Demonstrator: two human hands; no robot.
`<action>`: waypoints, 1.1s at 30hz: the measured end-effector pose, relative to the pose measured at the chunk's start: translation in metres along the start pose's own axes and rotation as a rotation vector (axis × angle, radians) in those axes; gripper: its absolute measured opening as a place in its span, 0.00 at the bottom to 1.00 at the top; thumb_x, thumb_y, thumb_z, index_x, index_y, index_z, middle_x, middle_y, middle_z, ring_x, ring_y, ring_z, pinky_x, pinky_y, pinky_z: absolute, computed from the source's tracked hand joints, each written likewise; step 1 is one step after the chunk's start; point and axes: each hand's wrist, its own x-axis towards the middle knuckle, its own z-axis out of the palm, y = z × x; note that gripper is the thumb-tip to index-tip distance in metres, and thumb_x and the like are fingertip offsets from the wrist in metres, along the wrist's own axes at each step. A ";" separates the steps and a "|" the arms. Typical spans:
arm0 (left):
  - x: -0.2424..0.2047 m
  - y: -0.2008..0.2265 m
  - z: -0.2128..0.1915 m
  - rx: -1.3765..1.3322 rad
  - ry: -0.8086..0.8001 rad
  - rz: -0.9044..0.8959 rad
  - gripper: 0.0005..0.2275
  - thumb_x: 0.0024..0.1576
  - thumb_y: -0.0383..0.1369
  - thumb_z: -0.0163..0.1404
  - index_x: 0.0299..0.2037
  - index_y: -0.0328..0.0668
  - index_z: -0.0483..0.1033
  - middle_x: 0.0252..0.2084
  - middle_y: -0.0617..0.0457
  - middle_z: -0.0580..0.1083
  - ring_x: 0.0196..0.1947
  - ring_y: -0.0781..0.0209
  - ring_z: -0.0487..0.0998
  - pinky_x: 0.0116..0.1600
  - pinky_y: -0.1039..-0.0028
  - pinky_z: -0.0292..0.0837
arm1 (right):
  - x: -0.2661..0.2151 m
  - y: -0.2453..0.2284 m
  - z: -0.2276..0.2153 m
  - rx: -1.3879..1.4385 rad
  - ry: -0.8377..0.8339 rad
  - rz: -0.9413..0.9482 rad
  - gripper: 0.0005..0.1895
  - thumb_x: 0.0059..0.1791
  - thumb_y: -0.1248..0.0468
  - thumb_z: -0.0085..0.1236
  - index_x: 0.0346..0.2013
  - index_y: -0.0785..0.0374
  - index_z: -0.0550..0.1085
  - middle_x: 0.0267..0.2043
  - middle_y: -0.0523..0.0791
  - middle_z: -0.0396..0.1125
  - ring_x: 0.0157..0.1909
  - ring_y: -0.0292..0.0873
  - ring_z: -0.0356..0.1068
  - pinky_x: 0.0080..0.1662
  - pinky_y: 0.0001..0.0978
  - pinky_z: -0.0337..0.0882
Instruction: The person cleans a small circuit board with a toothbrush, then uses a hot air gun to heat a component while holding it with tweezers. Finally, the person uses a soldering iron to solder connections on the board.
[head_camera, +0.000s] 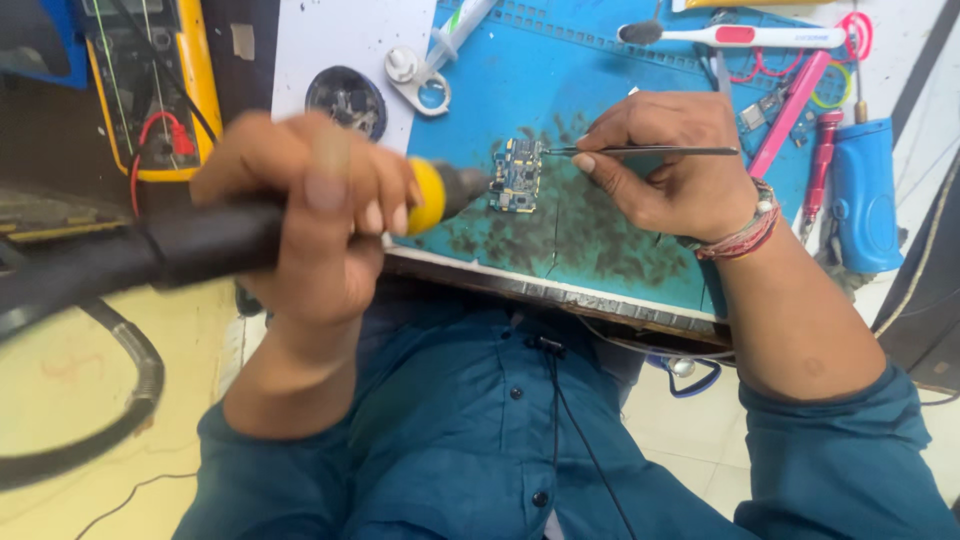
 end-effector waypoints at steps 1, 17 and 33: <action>0.004 -0.003 0.002 -0.033 0.018 -0.001 0.09 0.67 0.27 0.51 0.37 0.38 0.63 0.26 0.52 0.68 0.23 0.64 0.71 0.35 0.72 0.73 | 0.002 0.000 0.001 -0.025 -0.005 -0.018 0.05 0.51 0.72 0.67 0.39 0.65 0.78 0.37 0.48 0.74 0.36 0.44 0.76 0.39 0.29 0.73; 0.025 -0.046 0.022 0.032 -0.078 0.043 0.09 0.71 0.26 0.50 0.38 0.34 0.67 0.29 0.48 0.71 0.26 0.64 0.74 0.37 0.72 0.77 | 0.003 0.000 0.004 -0.073 -0.003 -0.038 0.07 0.50 0.73 0.69 0.40 0.66 0.77 0.40 0.49 0.75 0.36 0.46 0.76 0.39 0.30 0.73; 0.022 -0.047 0.022 0.053 -0.065 0.025 0.09 0.71 0.24 0.49 0.37 0.33 0.67 0.28 0.48 0.71 0.26 0.66 0.72 0.37 0.72 0.77 | 0.002 0.003 0.004 -0.058 0.007 -0.069 0.07 0.51 0.74 0.69 0.41 0.67 0.77 0.38 0.49 0.75 0.36 0.45 0.76 0.39 0.29 0.73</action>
